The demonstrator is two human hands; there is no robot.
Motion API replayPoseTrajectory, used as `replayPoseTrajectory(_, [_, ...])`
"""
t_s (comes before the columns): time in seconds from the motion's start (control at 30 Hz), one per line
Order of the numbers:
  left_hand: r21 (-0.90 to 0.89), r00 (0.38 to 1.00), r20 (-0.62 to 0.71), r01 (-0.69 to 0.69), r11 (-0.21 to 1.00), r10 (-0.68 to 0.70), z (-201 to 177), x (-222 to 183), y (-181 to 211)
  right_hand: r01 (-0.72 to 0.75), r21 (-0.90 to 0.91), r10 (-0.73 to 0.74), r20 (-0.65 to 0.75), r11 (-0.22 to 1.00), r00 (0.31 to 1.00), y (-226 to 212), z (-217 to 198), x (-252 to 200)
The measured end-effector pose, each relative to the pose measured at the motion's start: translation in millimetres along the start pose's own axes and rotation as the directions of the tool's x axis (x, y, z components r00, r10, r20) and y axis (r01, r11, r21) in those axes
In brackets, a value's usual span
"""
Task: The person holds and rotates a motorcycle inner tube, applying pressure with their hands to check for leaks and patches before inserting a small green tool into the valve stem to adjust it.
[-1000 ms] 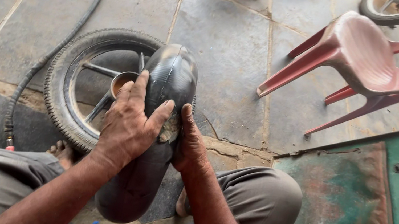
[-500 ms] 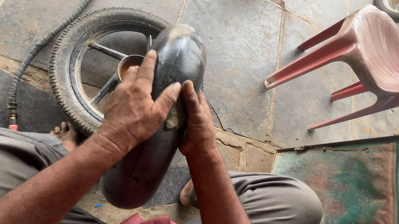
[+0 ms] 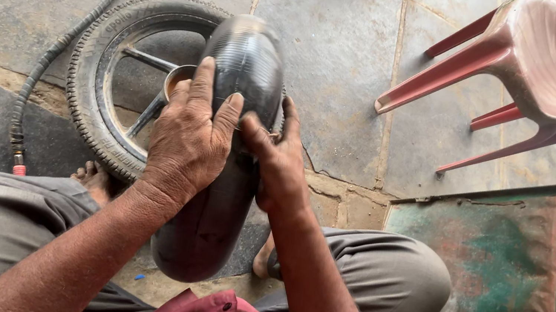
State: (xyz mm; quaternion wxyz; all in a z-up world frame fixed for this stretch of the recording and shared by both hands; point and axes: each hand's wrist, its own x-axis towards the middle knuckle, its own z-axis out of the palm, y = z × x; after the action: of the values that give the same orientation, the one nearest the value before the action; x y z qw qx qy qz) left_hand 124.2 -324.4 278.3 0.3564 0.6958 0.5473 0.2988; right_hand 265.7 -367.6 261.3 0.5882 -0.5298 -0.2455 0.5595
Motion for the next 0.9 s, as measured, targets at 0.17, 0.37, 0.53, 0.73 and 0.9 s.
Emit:
replayPoseTrajectory(0.17, [0.046, 0.998, -0.05, -0.03, 0.998, 0.032, 2.6, 0.0, -2.2, 0.0, 0.143, -0.025, 0.168, 0.99, 0.986, 4.7, -1.6, 9.7])
replayPoseTrajectory(0.37, [0.06, 0.997, -0.054, -0.052, 0.997, 0.055, 1.3, 8.9, -15.0, 0.05, 0.073, -0.068, 0.259, 0.996, 0.963, 14.8, -4.3, -29.8])
replayPoseTrajectory(0.53, [0.098, 0.99, -0.066, -0.121, 0.988, 0.128, 9.0, -0.5, -9.1, 0.066, 0.029, -0.068, 0.083, 0.997, 0.994, -0.7, 0.4, 2.9])
replayPoseTrajectory(0.73, [0.019, 0.998, -0.055, -0.038, 0.999, 0.039, -2.5, 2.7, -12.2, -0.044, -0.039, 0.046, 0.074, 0.998, 0.996, -1.3, 3.2, 5.0])
replayPoseTrajectory(0.9, [0.031, 0.998, -0.026, -0.059, 0.998, 0.06, -1.6, 4.9, -22.5, 0.009, -0.041, -0.004, 0.119, 0.999, 0.993, 11.8, 3.5, -31.1])
